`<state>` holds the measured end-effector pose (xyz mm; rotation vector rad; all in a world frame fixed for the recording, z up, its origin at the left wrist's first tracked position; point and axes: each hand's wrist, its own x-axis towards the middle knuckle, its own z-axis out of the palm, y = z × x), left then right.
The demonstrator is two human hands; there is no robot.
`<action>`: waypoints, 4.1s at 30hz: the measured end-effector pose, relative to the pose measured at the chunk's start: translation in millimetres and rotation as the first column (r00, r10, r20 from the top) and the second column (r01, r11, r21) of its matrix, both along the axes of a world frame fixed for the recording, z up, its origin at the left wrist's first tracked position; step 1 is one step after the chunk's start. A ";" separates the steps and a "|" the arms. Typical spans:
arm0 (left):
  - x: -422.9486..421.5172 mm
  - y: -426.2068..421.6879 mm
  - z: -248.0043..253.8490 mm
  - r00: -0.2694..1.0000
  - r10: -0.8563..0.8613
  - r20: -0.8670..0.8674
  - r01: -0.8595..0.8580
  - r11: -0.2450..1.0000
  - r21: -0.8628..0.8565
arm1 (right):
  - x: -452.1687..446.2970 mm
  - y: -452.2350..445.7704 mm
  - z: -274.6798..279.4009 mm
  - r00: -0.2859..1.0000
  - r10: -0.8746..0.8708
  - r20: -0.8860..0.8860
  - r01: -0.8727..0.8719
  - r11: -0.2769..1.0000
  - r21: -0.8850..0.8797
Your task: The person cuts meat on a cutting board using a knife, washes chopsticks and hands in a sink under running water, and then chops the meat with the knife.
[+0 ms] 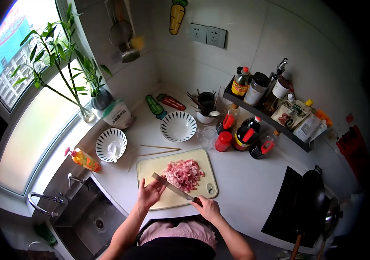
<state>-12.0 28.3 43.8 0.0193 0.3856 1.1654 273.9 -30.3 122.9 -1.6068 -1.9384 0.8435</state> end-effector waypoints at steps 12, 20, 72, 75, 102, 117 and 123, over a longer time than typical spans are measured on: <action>-29.2 -22.3 -11.7 -0.593 0.170 -0.787 0.299 0.954 -0.019 | -2.7 -9.5 -22.0 0.980 -0.124 0.157 0.154 0.969 -0.195; -9.4 -25.4 -23.7 -0.651 0.375 -0.660 0.439 0.895 0.076 | 22.7 2.8 -24.7 0.969 -0.149 0.197 0.193 0.954 -0.230; -2.7 -34.4 -37.0 -0.526 0.701 -0.481 0.683 0.685 0.252 | -6.8 -25.1 -28.0 0.865 0.060 0.499 -0.011 0.995 -0.100; -2.8 -33.1 -35.2 -0.509 0.718 -0.474 0.703 0.665 0.252 | -15.3 -16.4 -19.6 0.889 0.080 0.452 -0.034 0.994 -0.108; -7.2 -36.9 -51.9 -0.536 0.727 -0.428 0.722 0.658 0.215 | -50.3 -22.4 -15.8 0.838 0.040 0.544 -0.040 0.999 -0.012; -3.2 -34.3 -40.5 -0.520 0.713 -0.470 0.704 0.669 0.237 | -23.8 -18.6 -24.4 0.867 0.105 0.487 -0.057 0.992 -0.112; -3.9 -36.5 -41.8 -0.518 0.700 -0.492 0.714 0.670 0.201 | -86.0 20.6 -53.4 0.902 0.078 0.426 -0.075 0.997 -0.024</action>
